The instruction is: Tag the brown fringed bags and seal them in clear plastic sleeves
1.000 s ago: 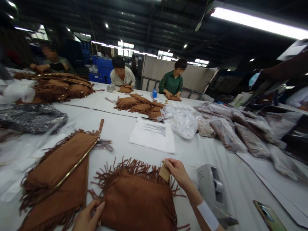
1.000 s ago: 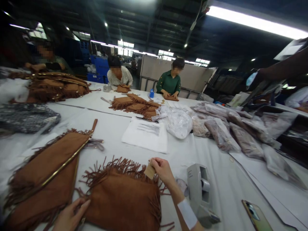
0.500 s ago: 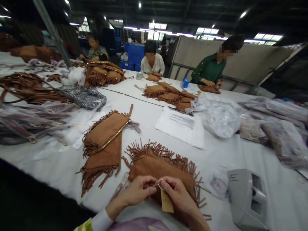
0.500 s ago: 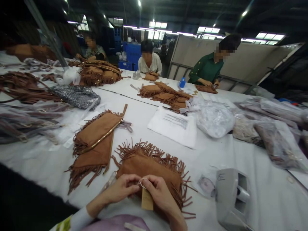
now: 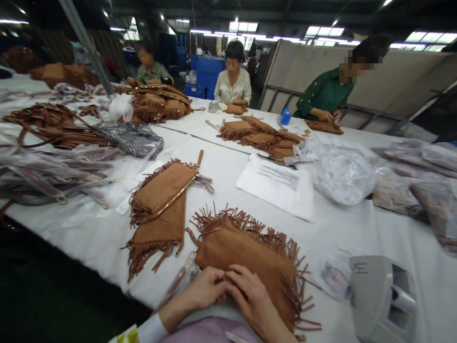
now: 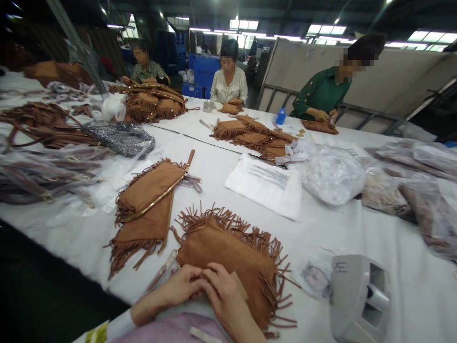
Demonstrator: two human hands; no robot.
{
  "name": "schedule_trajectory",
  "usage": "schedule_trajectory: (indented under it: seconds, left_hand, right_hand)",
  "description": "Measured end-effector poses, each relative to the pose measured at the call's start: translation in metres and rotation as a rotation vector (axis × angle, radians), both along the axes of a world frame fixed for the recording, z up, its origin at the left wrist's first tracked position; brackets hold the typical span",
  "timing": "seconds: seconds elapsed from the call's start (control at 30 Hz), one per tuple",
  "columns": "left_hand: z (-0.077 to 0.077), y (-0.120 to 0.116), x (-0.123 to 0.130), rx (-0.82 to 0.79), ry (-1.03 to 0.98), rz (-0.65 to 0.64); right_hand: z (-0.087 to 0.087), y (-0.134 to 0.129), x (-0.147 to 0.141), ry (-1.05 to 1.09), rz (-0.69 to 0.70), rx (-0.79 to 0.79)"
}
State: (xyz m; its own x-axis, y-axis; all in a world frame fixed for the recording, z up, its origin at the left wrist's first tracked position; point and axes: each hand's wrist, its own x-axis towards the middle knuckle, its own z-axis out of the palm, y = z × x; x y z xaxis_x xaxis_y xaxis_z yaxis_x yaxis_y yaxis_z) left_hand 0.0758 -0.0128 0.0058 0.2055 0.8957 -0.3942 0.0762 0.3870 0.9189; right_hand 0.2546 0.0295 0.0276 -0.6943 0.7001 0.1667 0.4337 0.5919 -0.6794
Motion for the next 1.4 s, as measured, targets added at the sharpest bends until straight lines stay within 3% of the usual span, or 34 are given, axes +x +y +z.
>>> schedule_trajectory:
  seconds: [0.17,0.37,0.53,0.63,0.77,0.93,1.23,1.4]
  left_hand:
    - [-0.002,-0.014,-0.026,-0.138,-0.197,0.025]
    - [-0.006,-0.029,-0.042,-0.090,0.022,0.073]
    - [-0.006,-0.021,-0.061,0.252,0.527,0.449]
    - [-0.011,-0.012,-0.070,0.289,0.652,0.459]
    - [-0.021,-0.002,-0.068,0.184,0.606,0.361]
    - [-0.026,0.002,-0.066,0.135,0.527,0.434]
    - [-0.024,0.004,-0.071,-0.148,0.114,0.572]
    - [-0.021,0.002,-0.072,-0.204,-0.020,0.616]
  right_hand:
    - [-0.009,-0.009,-0.029,-0.010,0.103,-0.086]
    - [-0.011,-0.011,-0.034,-0.111,0.196,-0.014]
    - [-0.003,0.000,-0.044,0.041,-0.024,-0.031]
    - [-0.009,0.011,-0.056,0.117,-0.138,-0.101]
    - [-0.030,0.017,-0.069,0.107,-0.187,-0.160]
    - [-0.048,0.014,-0.072,0.098,-0.235,-0.152]
    - [-0.044,0.014,-0.074,0.213,-0.301,-0.330]
    - [-0.036,0.010,-0.079,0.257,-0.306,-0.422]
